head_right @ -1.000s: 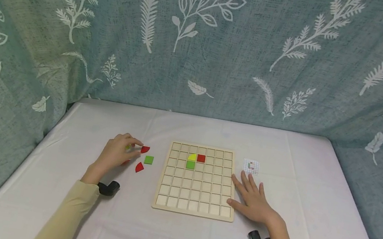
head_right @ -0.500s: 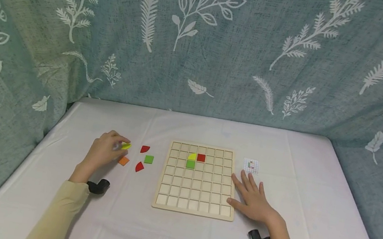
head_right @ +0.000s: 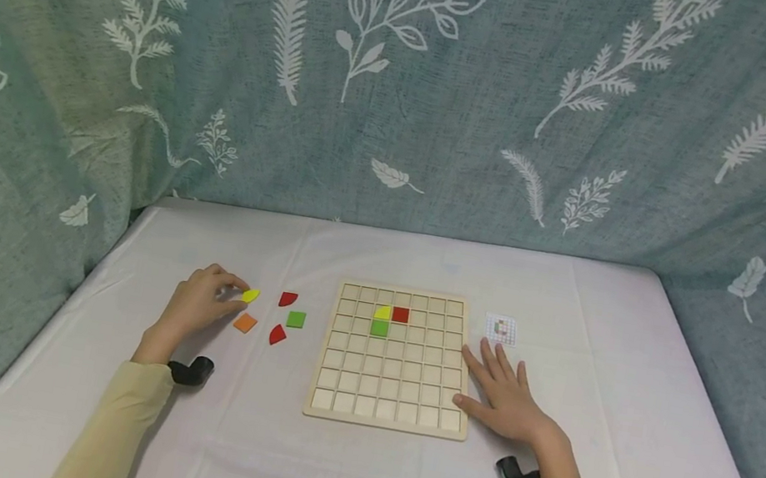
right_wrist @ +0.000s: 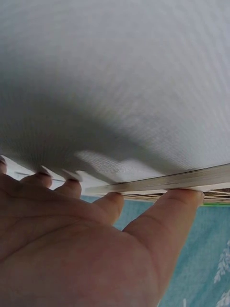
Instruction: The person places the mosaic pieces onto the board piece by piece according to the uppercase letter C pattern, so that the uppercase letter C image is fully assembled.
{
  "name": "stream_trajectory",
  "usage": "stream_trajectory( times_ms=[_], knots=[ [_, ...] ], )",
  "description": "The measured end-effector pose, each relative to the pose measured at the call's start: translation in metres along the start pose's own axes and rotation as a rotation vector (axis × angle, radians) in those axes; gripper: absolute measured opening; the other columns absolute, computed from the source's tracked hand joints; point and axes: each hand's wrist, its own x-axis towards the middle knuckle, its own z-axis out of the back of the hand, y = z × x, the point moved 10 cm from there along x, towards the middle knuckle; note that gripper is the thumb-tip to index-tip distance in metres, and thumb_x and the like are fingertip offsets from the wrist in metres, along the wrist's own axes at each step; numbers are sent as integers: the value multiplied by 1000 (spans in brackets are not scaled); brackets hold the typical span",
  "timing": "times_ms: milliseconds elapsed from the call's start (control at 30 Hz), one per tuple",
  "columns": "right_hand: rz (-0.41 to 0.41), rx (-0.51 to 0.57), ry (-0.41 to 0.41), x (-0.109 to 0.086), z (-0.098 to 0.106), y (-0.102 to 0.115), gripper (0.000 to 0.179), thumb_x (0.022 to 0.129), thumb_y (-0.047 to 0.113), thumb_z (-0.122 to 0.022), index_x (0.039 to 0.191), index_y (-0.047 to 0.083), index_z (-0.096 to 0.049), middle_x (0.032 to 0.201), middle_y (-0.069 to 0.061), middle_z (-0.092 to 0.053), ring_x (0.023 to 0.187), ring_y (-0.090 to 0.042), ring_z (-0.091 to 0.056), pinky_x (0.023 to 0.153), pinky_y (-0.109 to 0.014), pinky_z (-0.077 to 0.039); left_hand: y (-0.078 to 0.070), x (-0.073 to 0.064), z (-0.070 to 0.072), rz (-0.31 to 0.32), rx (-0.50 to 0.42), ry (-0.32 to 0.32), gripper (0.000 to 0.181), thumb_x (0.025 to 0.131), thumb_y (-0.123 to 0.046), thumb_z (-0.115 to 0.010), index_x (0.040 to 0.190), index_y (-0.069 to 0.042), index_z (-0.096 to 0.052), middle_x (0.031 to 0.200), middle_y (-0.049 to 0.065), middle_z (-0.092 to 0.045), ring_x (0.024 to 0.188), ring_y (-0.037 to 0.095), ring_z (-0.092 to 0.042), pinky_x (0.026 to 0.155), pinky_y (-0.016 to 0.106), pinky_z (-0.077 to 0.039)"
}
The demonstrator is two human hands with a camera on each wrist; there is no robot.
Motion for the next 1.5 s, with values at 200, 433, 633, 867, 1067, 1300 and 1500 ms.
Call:
stream_trajectory(
  times_ms=[200, 433, 633, 867, 1067, 1300, 1500],
  knots=[
    [6, -6, -5, 0, 2, 2, 73, 89, 44, -54, 147, 12, -25, 153, -23, -7, 138, -46, 1, 103, -67, 9, 2, 1, 0, 9, 1, -7, 27, 77, -21, -75, 99, -5, -70, 100, 16, -60, 96, 38, -53, 76, 54, -42],
    [7, -17, -16, -1, 3, 4, 73, 88, 44, -55, 147, 11, -26, 152, -24, -9, 138, -47, -1, 102, -68, 7, 3, 1, 1, 11, 3, -7, 31, 75, -26, -76, 97, -5, -69, 99, 15, -60, 96, 38, -53, 76, 54, -42],
    [5, -16, -17, -1, 3, 4, 73, 88, 44, -55, 147, 11, -26, 152, -24, -9, 138, -47, -1, 103, -67, 7, -3, 2, -1, 0, -28, -14, 32, 74, -27, -77, 96, -5, -69, 99, 14, -60, 97, 38, -53, 78, 55, -41],
    [12, -24, -22, -1, 3, 3, 73, 88, 44, -55, 147, 11, -26, 152, -24, -10, 138, -47, -1, 102, -68, 6, -17, 5, -2, -15, -58, -18, 32, 74, -29, -77, 96, -7, -69, 98, 12, -61, 97, 36, -53, 81, 55, -39],
    [18, -22, -26, 0, 2, 3, 73, 88, 44, -55, 147, 11, -26, 152, -24, -9, 138, -47, -2, 102, -68, 7, -35, 8, -5, -46, -64, -24, 30, 73, -28, -78, 93, -8, -70, 96, 11, -62, 92, 32, -54, 79, 51, -40],
    [26, -17, -31, 1, 2, 2, 73, 88, 44, -55, 147, 11, -26, 152, -25, -9, 138, -48, -1, 101, -69, 7, -53, 11, -13, -79, -54, -20, 30, 73, -31, -78, 92, -10, -71, 95, 9, -62, 89, 29, -54, 78, 47, -42],
    [32, -12, -31, 1, 2, 1, 72, 89, 43, -55, 146, 11, -26, 151, -26, -10, 137, -48, -1, 101, -69, 7, -72, 12, -19, -133, -33, -27, 31, 72, -33, -79, 90, -9, -71, 92, 6, -63, 86, 27, -55, 76, 47, -44]
  ],
)
